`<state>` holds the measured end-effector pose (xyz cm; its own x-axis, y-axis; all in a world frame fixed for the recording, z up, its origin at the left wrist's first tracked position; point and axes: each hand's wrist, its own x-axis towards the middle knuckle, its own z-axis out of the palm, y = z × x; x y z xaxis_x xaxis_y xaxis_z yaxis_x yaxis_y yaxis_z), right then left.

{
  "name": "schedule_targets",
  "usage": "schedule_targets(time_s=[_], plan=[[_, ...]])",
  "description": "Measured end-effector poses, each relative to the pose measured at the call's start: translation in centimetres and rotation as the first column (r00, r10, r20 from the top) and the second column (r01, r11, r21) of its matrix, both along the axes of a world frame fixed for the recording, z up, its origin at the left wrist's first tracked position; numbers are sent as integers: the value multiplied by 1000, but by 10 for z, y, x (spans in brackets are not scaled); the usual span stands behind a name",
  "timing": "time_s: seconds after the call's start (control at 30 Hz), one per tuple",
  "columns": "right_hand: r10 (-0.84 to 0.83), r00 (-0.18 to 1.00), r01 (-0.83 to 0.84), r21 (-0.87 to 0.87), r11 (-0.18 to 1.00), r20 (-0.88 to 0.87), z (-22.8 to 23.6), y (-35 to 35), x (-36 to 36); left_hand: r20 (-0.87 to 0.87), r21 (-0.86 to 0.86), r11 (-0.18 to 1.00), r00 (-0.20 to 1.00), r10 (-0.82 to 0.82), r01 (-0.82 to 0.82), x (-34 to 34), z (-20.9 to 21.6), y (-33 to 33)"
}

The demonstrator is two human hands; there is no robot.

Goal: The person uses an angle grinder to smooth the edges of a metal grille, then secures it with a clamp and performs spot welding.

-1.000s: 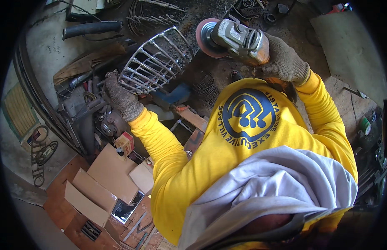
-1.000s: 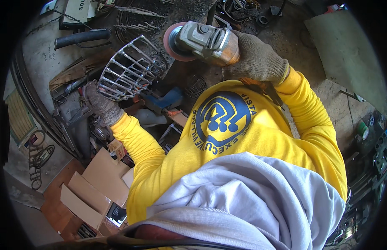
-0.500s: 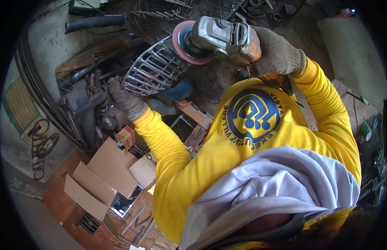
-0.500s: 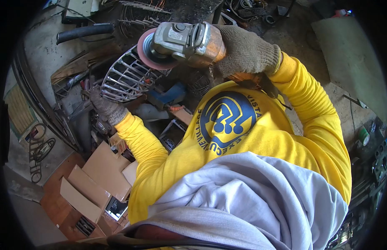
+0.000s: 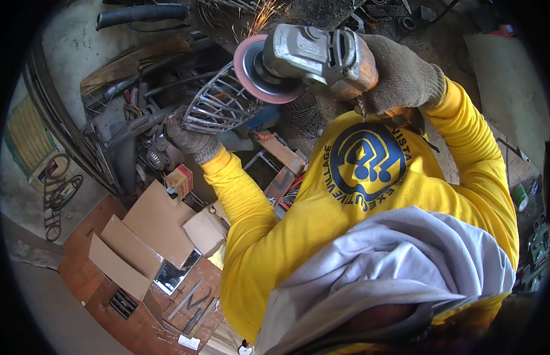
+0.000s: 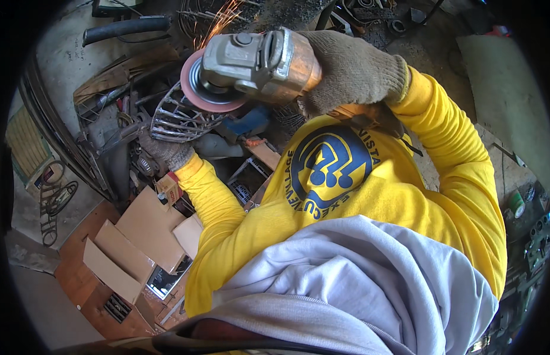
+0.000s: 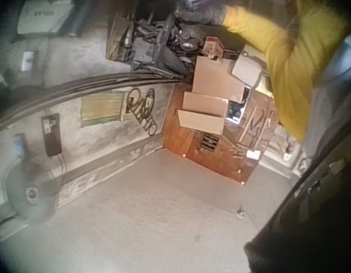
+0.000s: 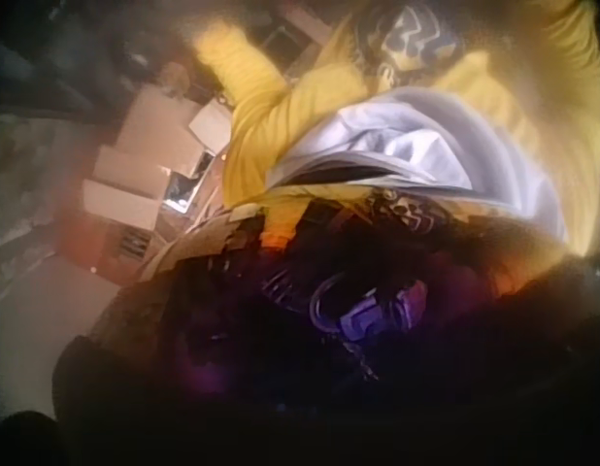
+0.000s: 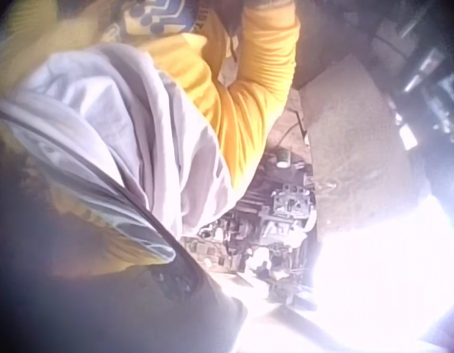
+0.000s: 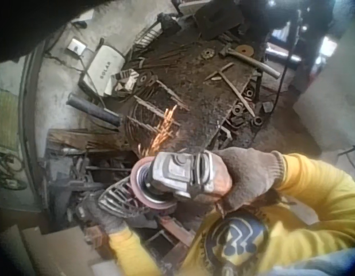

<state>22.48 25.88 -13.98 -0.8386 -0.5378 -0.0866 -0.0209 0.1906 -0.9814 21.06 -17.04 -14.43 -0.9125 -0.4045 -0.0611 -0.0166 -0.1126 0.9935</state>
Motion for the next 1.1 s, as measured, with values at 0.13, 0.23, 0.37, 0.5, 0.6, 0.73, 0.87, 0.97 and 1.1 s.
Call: schedule_targets(time_s=[0.13,0.23,0.37,0.5,0.6,0.73,0.87,0.97,1.1], plan=[[68,996,-62,-96,993,53,-9,6,7,-87,-310,950,996,8,-35,3,-3,3],[63,997,-56,-169,984,35,-12,6,8,-17,128,991,999,49,-47,4,13,32],[72,997,-70,-182,981,0,-1,-5,-4,64,266,954,990,125,-138,2,15,32],[157,986,-131,-308,942,62,-16,-3,1,35,283,959,999,19,-28,4,-13,-22],[213,949,-156,-242,958,232,-12,-3,-4,18,261,965,1000,-19,14,6,-24,-34],[63,995,-70,-96,993,-75,6,-7,-4,-25,265,963,998,-49,54,4,-17,-17],[23,998,-15,146,989,-55,24,0,14,14,188,981,999,-42,38,3,-12,-10],[12,998,1,201,980,-60,28,4,14,-62,23,1000,998,10,-8,-5,-9,2],[-40,993,67,242,968,-115,40,4,12,-74,-452,892,997,-20,-16,-11,-7,3]])
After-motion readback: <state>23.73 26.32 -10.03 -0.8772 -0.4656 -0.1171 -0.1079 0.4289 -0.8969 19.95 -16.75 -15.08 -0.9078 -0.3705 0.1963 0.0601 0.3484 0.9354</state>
